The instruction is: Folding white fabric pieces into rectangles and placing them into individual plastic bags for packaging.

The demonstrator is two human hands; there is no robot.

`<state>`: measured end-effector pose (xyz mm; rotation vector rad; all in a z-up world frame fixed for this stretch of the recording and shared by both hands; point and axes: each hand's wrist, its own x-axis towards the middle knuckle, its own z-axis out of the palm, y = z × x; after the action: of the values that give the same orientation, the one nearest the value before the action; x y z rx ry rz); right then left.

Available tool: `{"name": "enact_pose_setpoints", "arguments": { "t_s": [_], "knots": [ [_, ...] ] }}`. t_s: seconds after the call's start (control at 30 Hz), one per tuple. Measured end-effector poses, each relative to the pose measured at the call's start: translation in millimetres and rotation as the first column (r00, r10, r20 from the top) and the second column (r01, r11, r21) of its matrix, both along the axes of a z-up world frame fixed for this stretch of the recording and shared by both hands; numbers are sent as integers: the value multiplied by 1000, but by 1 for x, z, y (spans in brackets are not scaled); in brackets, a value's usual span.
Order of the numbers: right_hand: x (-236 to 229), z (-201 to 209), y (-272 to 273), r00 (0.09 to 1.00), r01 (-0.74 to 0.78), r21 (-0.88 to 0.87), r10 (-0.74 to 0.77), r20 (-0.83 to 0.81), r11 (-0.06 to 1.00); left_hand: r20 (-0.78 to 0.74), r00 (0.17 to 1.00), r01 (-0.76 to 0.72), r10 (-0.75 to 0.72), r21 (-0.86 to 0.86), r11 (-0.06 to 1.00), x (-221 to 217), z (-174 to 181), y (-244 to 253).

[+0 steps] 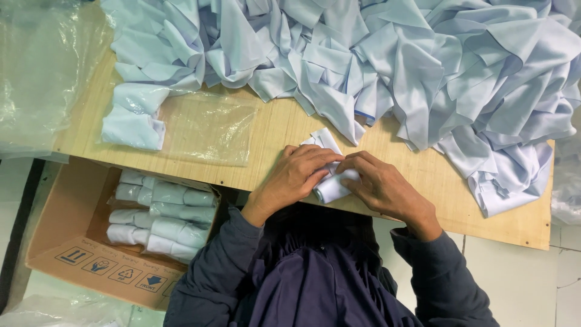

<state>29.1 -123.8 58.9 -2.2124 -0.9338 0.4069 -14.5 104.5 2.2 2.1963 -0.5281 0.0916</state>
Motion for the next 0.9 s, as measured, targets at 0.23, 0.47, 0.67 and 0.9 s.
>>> {"name": "enact_pose_setpoints", "arguments": {
  "t_s": [0.23, 0.47, 0.67, 0.9],
  "knots": [
    [5, -11, 5, 998, 23, -19, -22, 60, 1000, -20, 1000, 6, -7, -51, 999, 4, 1, 4],
    [5, -16, 12, 991, 47, -10, -46, 127, 999, -14, 1000, -5, 4, -76, 997, 4, 4, 4],
    [1, -17, 12, 993, 63, 34, -66, 100, 997, -12, 998, 65, -66, -65, 996, 5, 1, 9],
    [-30, -20, 8, 978, 71, 15, -72, 194, 997, -91, 982, 160, -166, -72, 984, 6, 10, 13]
  ]
}}
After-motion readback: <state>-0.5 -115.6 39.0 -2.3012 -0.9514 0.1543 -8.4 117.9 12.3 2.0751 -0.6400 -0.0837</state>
